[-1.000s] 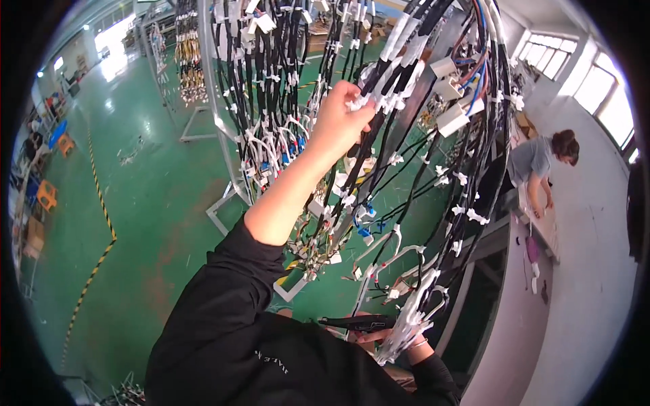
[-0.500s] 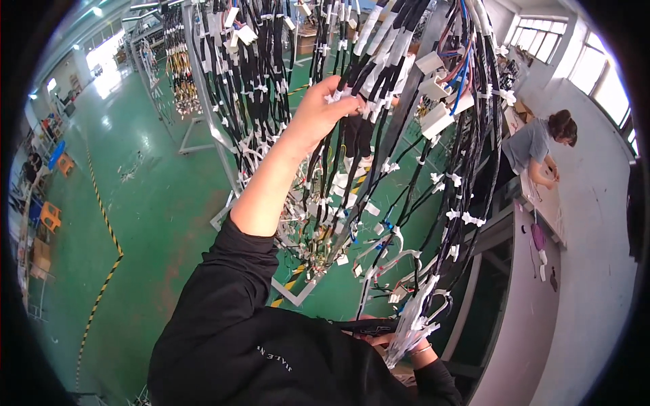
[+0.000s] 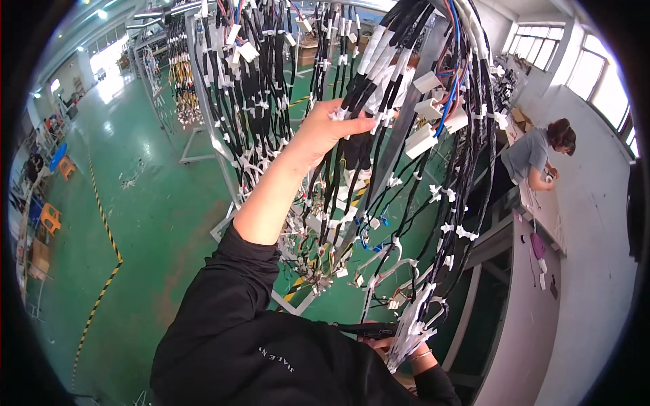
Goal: Assembling and organizing complex wire harnesses on a rack using a specialized cable tie gun.
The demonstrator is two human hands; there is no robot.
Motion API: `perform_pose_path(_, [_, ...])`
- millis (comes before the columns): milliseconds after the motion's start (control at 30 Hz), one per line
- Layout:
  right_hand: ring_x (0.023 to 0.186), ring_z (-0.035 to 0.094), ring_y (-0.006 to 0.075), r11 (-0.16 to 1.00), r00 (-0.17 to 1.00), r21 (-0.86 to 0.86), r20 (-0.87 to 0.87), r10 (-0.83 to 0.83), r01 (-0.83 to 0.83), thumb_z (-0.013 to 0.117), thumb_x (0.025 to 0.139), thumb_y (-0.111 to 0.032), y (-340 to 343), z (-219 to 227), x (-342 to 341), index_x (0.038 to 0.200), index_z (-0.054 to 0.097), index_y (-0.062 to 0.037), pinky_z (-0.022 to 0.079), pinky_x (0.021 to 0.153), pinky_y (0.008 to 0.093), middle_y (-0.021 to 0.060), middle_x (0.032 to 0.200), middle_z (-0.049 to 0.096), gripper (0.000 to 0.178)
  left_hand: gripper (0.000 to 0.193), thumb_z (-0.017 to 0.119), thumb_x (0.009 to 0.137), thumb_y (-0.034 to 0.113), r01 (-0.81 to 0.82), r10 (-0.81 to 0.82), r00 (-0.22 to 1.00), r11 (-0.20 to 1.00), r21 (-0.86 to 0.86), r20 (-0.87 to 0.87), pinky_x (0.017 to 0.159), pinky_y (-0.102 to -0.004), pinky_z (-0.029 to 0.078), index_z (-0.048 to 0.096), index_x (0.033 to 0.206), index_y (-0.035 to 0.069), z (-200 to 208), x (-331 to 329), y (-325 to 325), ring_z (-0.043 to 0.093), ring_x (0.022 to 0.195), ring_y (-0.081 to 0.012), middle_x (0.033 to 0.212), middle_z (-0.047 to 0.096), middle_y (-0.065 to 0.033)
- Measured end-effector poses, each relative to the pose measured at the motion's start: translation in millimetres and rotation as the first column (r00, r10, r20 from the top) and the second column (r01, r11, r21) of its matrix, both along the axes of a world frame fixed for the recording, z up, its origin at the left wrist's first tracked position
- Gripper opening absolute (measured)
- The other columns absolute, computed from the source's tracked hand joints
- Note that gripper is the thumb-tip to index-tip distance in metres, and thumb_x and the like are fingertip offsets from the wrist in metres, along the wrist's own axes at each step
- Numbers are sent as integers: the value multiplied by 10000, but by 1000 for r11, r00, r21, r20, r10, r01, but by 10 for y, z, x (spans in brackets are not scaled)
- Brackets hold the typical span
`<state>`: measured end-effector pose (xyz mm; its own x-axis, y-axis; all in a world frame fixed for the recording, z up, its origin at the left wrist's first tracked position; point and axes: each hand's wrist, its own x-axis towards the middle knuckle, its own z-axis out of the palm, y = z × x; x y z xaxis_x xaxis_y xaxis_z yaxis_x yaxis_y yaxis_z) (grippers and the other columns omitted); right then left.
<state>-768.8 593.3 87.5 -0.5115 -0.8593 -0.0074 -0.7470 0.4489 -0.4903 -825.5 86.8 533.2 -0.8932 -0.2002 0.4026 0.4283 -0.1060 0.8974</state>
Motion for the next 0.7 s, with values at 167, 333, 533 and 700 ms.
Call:
perform_pose_path(167, [930,658,243,1000,989,29,-146,1,3,744,807,-112,-246,-62,-188,1318,552,-61,524,786,380,103,959,668,548,279,770,846,58,221,-223,974,974,-42,-49,747,-305,513,662,1100,17,-81,-138,-83,660,871,-146,1073,691,-86])
perform_pose_path(333, [927,662,252,998,968,18,-244,-51,57,737,807,-114,-717,-45,-538,1301,565,-61,525,783,385,109,954,671,526,420,716,892,107,174,-168,985,962,-212,47,954,-306,506,634,1286,-13,-27,-202,148,677,1081,-175,1197,703,-111])
perform_pose_path(533, [923,668,262,965,924,-25,-282,-258,262,730,807,-116,-388,-630,-612,1281,581,-62,527,780,390,116,948,674,500,201,650,965,173,422,-421,907,907,-20,14,575,-261,379,571,1087,35,-274,-453,-46,436,576,-82,797,542,2])
perform_pose_path(700, [926,726,333,485,621,543,-89,-779,686,651,741,-145,-125,-672,-1215,887,731,-39,577,802,451,188,937,734,198,416,672,924,93,96,-112,991,974,-205,-70,559,-268,374,505,1295,4,-158,-218,177,429,575,-83,838,572,-23])
